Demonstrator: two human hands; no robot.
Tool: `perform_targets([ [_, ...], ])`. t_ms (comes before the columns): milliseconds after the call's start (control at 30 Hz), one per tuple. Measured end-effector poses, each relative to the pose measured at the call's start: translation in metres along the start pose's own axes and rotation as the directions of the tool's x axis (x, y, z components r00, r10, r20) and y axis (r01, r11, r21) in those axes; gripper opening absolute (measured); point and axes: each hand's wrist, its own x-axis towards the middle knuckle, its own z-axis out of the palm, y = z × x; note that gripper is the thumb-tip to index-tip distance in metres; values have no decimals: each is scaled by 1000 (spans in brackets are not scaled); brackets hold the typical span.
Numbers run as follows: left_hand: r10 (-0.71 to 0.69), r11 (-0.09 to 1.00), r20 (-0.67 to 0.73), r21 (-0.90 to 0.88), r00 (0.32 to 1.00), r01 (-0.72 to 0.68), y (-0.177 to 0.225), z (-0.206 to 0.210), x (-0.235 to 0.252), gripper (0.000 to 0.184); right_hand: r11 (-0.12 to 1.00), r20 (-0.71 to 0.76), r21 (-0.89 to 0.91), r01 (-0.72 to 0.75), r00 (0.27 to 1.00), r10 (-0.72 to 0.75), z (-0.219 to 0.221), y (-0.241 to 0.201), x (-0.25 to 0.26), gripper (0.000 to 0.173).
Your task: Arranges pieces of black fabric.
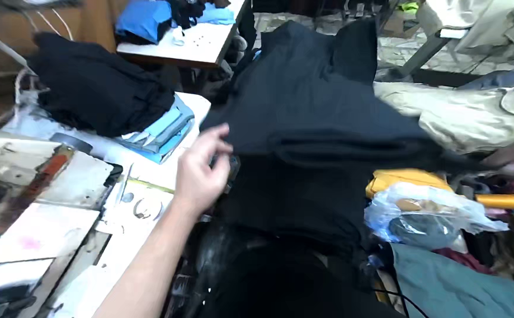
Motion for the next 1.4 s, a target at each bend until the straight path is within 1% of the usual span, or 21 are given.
perform_targets([
  [33,-71,997,74,1,995,72,-13,17,-32,19,994,142,-13,-110,984,111,21,-6,0,14],
  [100,-236,971,228,8,945,241,-30,46,-90,19,975,405,-35,-221,888,216,75,-5,2,12],
  [200,-419,897,395,36,818,442,-36,76,-139,24,928,731,-140,-344,596,331,159,7,8,17],
  [233,-447,879,402,32,799,476,-37,84,-145,25,904,789,-192,-382,487,374,180,9,10,21],
  [267,-469,865,403,33,786,500,-36,87,-147,25,882,811,-221,-415,424,403,197,13,11,24],
  [333,-505,843,433,64,747,533,-33,86,-141,28,820,804,-234,-522,370,465,210,22,14,25],
  [367,-512,840,442,78,736,537,-32,83,-139,28,778,783,-227,-585,366,503,208,30,17,25],
  [433,-512,840,451,84,731,536,-30,81,-140,28,749,702,-237,-619,424,572,191,40,23,28],
  [500,-492,851,478,87,728,518,-29,81,-140,29,805,590,-236,-544,578,563,173,41,32,31],
  [567,-470,865,532,115,705,489,-24,72,-143,32,909,490,-106,-404,774,401,165,22,46,28],
  [633,-436,892,510,134,741,433,-18,57,-156,34,976,445,52,-212,880,167,165,-21,62,24],
  [700,-401,916,362,141,842,375,-9,30,-181,30,989,504,150,-15,862,-63,175,-73,81,27],
  [767,-358,926,83,160,930,342,5,-6,-214,23,958,594,209,195,753,-282,196,-113,102,31],
  [833,-332,900,-234,211,914,381,23,-48,-249,17,884,663,252,393,596,-453,222,-154,120,29],
  [900,-401,788,-478,256,781,561,47,-98,-281,19,769,694,297,567,425,-581,248,-199,132,25],
  [967,-488,602,-641,246,593,760,64,-152,-309,23,592,666,326,737,265,-697,274,-249,139,20],
  [1067,-442,424,-814,180,376,887,60,-229,-342,26,222,477,388,894,11,-879,309,-329,138,14],
  [1167,-409,329,-895,39,180,944,43,-303,-348,32,-75,239,442,894,-198,-951,330,-421,124,17],
  [1267,-534,178,-844,-47,57,983,7,-366,-353,40,-153,126,497,854,-246,-961,340,-511,102,20],
  [1300,-576,126,-817,-56,27,990,-8,-381,-355,43,-129,124,505,854,-220,-968,344,-537,95,20],
  [1400,-662,3,-748,-59,-42,998,-51,-414,-354,49,79,263,499,863,-64,-963,357,-606,87,30],
])
